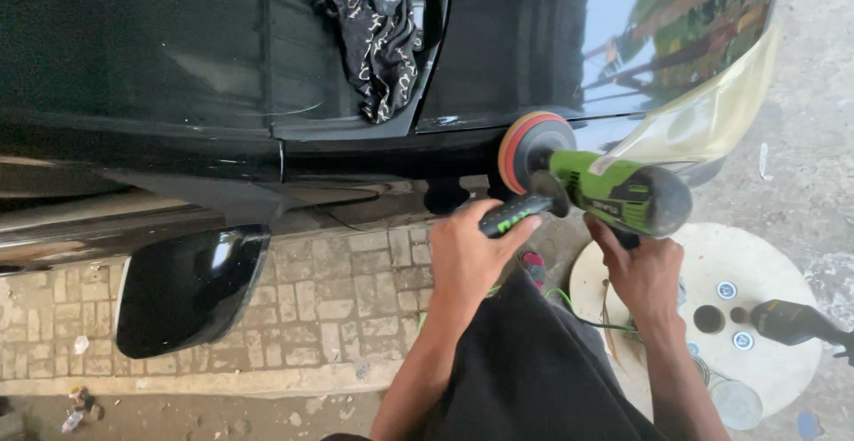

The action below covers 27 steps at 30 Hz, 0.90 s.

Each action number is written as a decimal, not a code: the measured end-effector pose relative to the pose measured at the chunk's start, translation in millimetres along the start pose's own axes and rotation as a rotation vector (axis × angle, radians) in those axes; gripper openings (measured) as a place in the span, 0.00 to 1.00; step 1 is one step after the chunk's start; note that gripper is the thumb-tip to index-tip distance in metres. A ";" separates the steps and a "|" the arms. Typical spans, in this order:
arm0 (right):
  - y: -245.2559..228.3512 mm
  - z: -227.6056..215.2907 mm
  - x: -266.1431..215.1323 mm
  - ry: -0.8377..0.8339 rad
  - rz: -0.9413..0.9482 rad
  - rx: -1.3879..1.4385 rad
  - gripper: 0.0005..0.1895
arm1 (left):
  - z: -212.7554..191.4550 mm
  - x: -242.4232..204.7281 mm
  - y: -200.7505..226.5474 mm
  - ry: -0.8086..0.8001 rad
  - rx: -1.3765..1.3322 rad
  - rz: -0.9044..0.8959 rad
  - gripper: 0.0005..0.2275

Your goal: The person polishes the side panel of a black car using a green power polisher.

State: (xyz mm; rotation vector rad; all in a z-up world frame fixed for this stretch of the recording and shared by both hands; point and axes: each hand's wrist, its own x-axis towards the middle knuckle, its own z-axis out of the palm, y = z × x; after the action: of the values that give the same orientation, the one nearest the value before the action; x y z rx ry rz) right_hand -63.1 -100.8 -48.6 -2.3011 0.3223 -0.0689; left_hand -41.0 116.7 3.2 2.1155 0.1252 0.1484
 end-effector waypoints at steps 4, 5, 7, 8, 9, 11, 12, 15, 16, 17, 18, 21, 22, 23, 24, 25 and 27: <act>28.6 -19.6 9.9 0.070 0.121 0.102 0.17 | 45.3 12.6 8.4 -0.105 -0.014 0.055 0.18; 33.6 -21.6 10.6 0.052 0.248 0.144 0.17 | 52.8 15.4 9.2 -0.127 -0.015 0.063 0.18; 39.5 -21.9 9.2 0.106 0.191 0.136 0.16 | 62.5 19.3 10.6 -0.175 -0.017 0.085 0.18; 40.1 -19.8 8.3 0.135 0.159 0.132 0.16 | 63.7 18.9 10.5 -0.171 -0.009 0.084 0.18; 39.2 -16.4 6.5 0.137 0.164 0.144 0.16 | 63.3 17.8 9.7 -0.168 -0.001 0.084 0.17; 34.6 -10.0 0.9 0.144 0.178 0.165 0.17 | 56.8 13.5 5.0 -0.147 -0.006 0.092 0.17; 30.3 -5.3 -3.4 0.137 0.136 0.128 0.16 | 48.2 10.7 -0.9 -0.129 -0.014 0.100 0.17; 8.8 15.8 -15.6 0.140 -0.009 0.082 0.17 | 15.5 0.1 -21.0 -0.083 -0.054 0.071 0.18; 0.1 24.9 -20.2 0.153 -0.067 0.105 0.18 | 3.3 -5.4 -28.6 -0.072 -0.071 0.053 0.18; -8.7 34.1 -24.8 0.165 -0.124 0.127 0.20 | -8.7 -10.5 -36.6 -0.034 -0.049 0.059 0.17; -17.3 41.6 -29.5 0.122 -0.168 0.150 0.18 | -21.0 -15.2 -44.6 0.002 -0.027 0.067 0.17; -39.5 67.2 -46.4 0.010 -0.251 0.177 0.17 | -59.3 -31.2 -72.6 0.085 -0.007 0.057 0.18; -46.6 79.7 -53.9 -0.014 -0.242 0.159 0.19 | -72.7 -37.2 -83.1 0.102 -0.008 0.050 0.18; -52.4 90.8 -60.0 -0.038 -0.233 0.141 0.20 | -85.8 -44.4 -93.2 0.106 -0.010 0.007 0.17; -58.6 104.1 -63.2 -0.078 -0.282 0.026 0.19 | -97.6 -50.9 -103.1 0.105 -0.016 -0.034 0.16; -63.4 114.6 -66.1 -0.120 -0.328 -0.088 0.17 | -110.2 -56.1 -113.6 0.131 -0.007 -0.032 0.17; -71.3 131.0 -76.8 -0.076 -0.456 0.286 0.18 | -130.9 -65.8 -133.7 0.169 0.040 -0.045 0.18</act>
State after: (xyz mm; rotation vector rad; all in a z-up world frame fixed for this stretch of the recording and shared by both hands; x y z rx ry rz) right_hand -102.6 58.8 -82.1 -2.0443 -0.2425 -0.2396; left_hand -130.4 286.6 -46.8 2.1359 0.2780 0.2999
